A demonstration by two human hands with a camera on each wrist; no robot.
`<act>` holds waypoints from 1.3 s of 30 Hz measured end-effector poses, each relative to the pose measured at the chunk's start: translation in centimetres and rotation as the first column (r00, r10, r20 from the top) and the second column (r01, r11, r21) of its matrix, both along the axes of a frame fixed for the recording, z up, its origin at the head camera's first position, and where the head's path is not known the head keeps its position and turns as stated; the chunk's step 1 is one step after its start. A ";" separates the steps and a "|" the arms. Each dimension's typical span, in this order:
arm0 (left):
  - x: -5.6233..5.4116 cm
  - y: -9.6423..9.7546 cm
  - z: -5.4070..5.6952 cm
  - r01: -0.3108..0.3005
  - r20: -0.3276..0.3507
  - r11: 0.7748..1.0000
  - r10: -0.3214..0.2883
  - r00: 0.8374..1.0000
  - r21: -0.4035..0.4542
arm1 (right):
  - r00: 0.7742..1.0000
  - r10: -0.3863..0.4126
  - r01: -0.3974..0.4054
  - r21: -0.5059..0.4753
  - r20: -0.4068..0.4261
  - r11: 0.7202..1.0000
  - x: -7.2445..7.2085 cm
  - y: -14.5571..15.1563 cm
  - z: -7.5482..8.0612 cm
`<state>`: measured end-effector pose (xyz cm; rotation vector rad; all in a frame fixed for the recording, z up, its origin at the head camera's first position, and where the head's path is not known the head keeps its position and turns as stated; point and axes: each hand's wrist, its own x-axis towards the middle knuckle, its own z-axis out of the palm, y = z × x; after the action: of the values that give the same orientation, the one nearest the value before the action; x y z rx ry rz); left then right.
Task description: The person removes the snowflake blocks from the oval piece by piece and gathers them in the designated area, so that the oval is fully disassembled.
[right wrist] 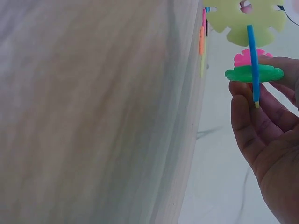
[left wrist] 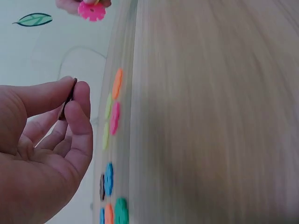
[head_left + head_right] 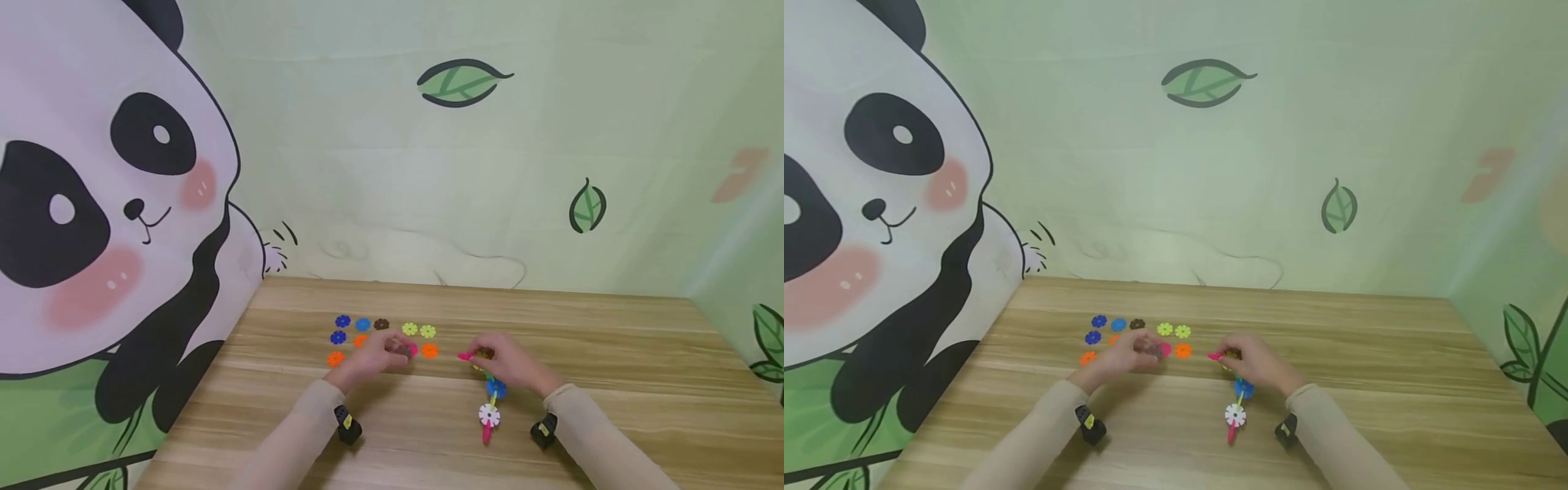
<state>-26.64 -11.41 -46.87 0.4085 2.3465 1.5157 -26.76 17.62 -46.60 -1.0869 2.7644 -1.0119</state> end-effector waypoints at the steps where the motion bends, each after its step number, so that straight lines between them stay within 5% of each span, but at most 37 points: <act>1: 0.0 -0.3 0.0 0.009 -0.012 1.000 -0.010 1.000 -0.014 | 1.000 -0.002 0.002 0.002 0.000 1.000 0.0 0.0 0.0; 9: 0.5 -2.4 -0.1 0.040 -0.129 0.978 -0.067 0.989 -0.203 | 1.000 -0.016 0.016 0.013 0.006 1.000 0.1 0.0 0.0; 14: 0.8 -2.7 -0.3 0.076 -0.150 0.937 -0.133 0.980 -0.340 | 1.000 -0.020 0.019 0.019 0.011 1.000 0.2 -0.1 0.1; 19: 0.9 -2.5 -0.5 0.034 -0.176 0.893 -0.125 0.976 -0.448 | 0.999 -0.023 0.023 0.019 0.023 1.000 0.2 -0.2 0.1; 30: 1.0 -2.1 -0.4 -0.031 -0.266 0.844 -0.133 0.955 -0.536 | 1.000 -0.021 0.021 0.011 0.007 1.000 0.4 -0.2 0.0; 39: 0.7 -1.9 -0.6 -0.092 -0.342 0.828 -0.125 0.931 -0.553 | 0.998 -0.058 0.058 0.006 0.016 0.998 0.5 -0.2 0.2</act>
<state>-25.99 -13.27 -47.51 0.5904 2.9142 0.7001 -26.25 17.45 -46.37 -0.9990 2.8000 -1.0135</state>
